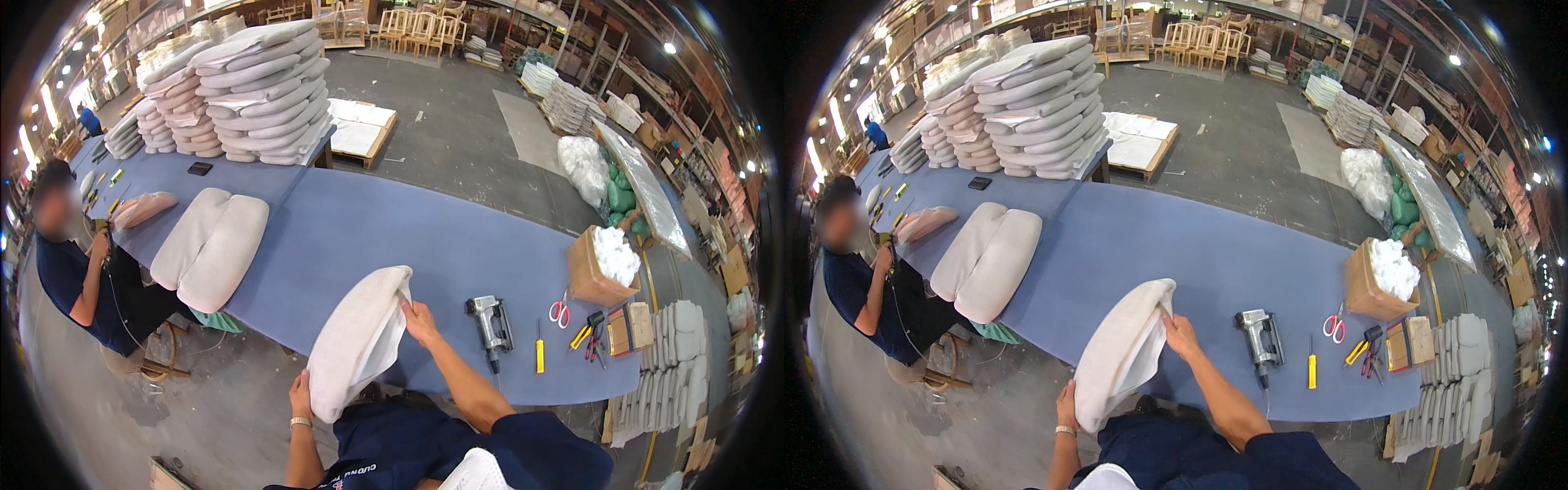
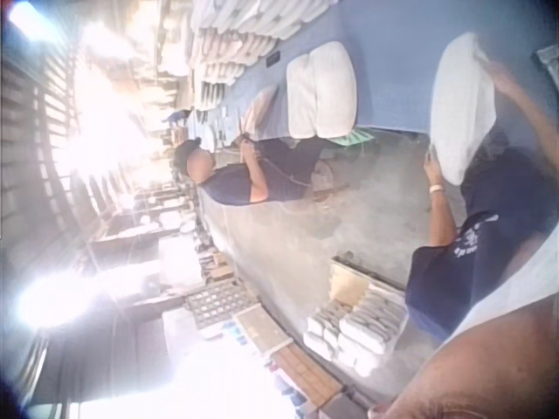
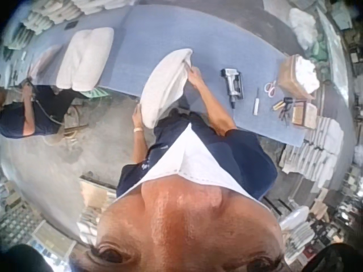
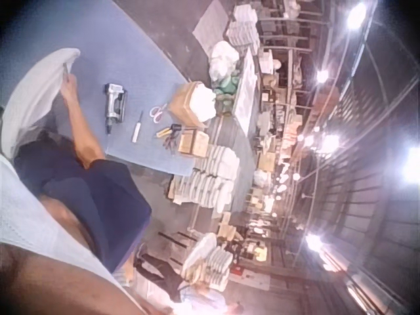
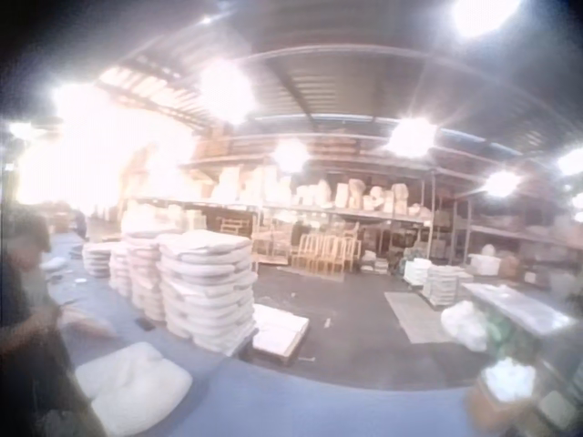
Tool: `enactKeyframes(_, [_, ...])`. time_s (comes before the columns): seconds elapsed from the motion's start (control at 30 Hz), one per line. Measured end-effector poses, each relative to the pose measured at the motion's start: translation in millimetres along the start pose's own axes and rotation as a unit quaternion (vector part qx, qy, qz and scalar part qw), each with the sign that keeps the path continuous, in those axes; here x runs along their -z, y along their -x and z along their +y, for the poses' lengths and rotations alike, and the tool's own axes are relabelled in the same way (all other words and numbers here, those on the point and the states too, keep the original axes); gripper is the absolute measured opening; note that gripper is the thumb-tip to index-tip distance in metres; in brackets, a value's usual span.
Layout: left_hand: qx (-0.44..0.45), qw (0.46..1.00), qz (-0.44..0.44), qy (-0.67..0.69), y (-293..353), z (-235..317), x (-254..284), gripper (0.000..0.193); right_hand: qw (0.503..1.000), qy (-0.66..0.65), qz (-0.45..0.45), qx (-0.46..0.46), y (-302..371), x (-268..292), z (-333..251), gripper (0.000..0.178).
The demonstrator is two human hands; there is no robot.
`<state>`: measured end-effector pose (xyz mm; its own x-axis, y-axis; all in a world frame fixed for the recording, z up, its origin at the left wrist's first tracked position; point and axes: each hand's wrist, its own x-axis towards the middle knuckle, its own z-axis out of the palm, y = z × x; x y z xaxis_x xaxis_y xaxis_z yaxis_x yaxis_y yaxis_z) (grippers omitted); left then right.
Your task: The person wraps a white fabric cover around a cushion, uses a staple gun to secure the fabric, and trims excess material with scissors. The person repeats this process on multiple cushions, adjusting and smoothing the fabric before stapling.
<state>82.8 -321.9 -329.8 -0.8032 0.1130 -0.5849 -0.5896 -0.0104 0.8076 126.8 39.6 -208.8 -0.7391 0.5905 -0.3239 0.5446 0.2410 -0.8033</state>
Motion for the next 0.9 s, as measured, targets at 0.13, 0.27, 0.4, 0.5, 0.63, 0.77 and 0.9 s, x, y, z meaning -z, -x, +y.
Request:
enactKeyframes(0.13, [0.145, 0.984, -0.079, 0.066, 28.2, -30.4, -14.2, 0.054, 0.979, -0.052, -0.022, 0.195, 36.6, 46.2, -16.0, 0.052])
enactKeyframes(0.27, [0.235, 0.945, -0.200, -0.105, 52.7, -57.4, -18.3, 0.052, 0.975, -0.085, -0.029, 0.202, 56.0, 71.6, 28.6, 0.049])
enactKeyframes(0.4, [-0.210, 0.621, -0.434, -0.619, 55.3, 10.5, -52.3, 0.051, 0.983, -0.062, 0.008, 0.174, 59.6, 104.4, 101.7, 0.048])
enactKeyframes(0.5, [-0.176, 0.781, -0.299, -0.518, 52.8, 50.9, -120.6, 0.050, 0.991, -0.055, -0.048, 0.114, 65.9, 122.1, 123.7, 0.047])
enactKeyframes(0.63, [-0.395, 0.685, -0.219, -0.572, 130.4, 121.8, -250.2, 0.049, 0.989, -0.105, -0.079, 0.067, 79.4, 134.3, 135.6, 0.042])
enactKeyframes(0.77, [-0.639, 0.482, -0.248, -0.546, 156.0, 122.1, -320.4, 0.039, 0.956, -0.275, -0.086, 0.047, 86.4, 117.0, 160.2, 0.033])
enactKeyframes(0.9, [-0.660, 0.380, -0.318, -0.565, 159.2, 106.1, -357.3, 0.035, 0.961, -0.240, -0.066, 0.122, 86.3, 119.5, 168.5, 0.026])
